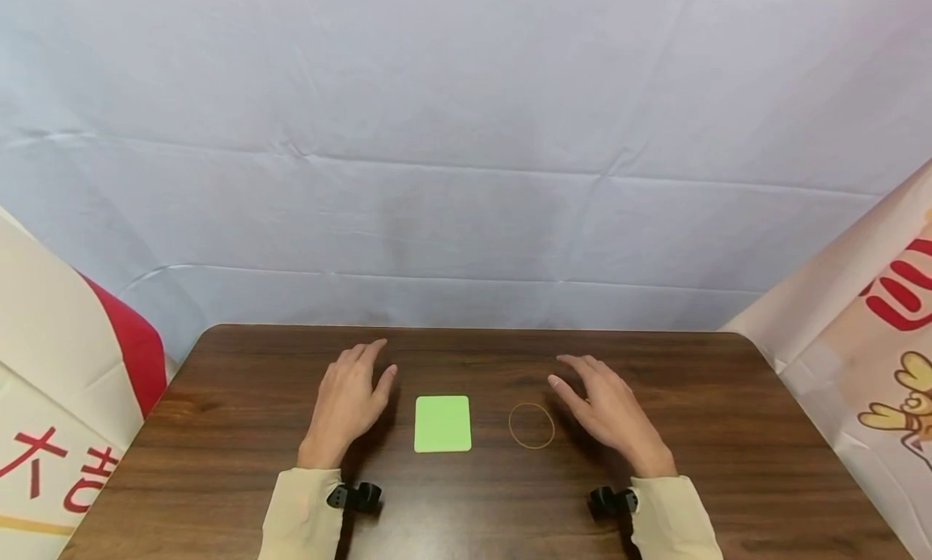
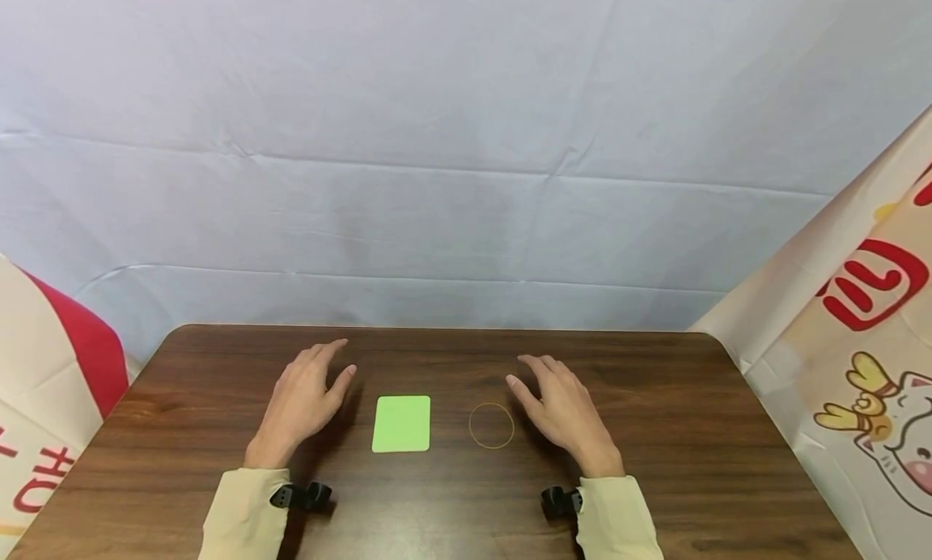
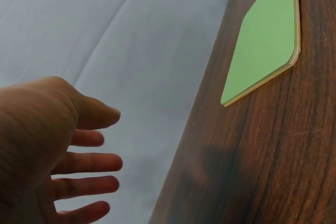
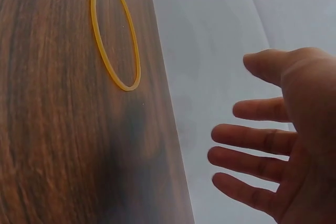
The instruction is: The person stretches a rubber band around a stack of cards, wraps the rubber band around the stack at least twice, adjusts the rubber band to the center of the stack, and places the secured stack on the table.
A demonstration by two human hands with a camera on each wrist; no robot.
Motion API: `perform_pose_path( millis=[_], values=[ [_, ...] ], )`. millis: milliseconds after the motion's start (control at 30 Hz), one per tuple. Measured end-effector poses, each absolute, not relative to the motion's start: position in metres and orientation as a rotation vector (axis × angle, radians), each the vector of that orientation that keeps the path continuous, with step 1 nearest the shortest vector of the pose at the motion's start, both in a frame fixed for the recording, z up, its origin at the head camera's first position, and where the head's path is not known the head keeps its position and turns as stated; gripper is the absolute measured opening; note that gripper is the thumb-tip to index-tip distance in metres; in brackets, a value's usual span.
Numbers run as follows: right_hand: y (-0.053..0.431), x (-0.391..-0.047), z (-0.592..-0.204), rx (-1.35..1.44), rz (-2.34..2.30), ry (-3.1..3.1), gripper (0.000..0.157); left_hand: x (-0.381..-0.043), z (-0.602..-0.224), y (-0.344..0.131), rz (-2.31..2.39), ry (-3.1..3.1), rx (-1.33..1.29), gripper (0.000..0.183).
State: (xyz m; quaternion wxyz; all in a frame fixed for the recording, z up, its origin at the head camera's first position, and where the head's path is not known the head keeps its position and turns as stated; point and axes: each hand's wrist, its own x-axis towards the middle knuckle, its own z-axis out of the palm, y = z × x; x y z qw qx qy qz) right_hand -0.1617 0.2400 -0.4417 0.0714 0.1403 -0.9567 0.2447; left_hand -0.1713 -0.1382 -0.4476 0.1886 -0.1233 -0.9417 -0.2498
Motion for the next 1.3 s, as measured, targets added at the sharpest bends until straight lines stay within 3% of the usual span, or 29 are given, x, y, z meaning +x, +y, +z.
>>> perform_pose_path(
  millis=[333, 1300],
  values=[
    [0.238, -0.162, -0.441, 0.469, 0.751, -2.909, 0.041, -0.167, -0.447, -0.135, -0.835, -2.757, -0.339, 0.04],
    [0.226, -0.162, -0.445, 0.542, 0.782, -2.929, 0.034, -0.163, -0.448, -0.114, -0.955, -2.901, -0.475, 0.042]
  ],
)
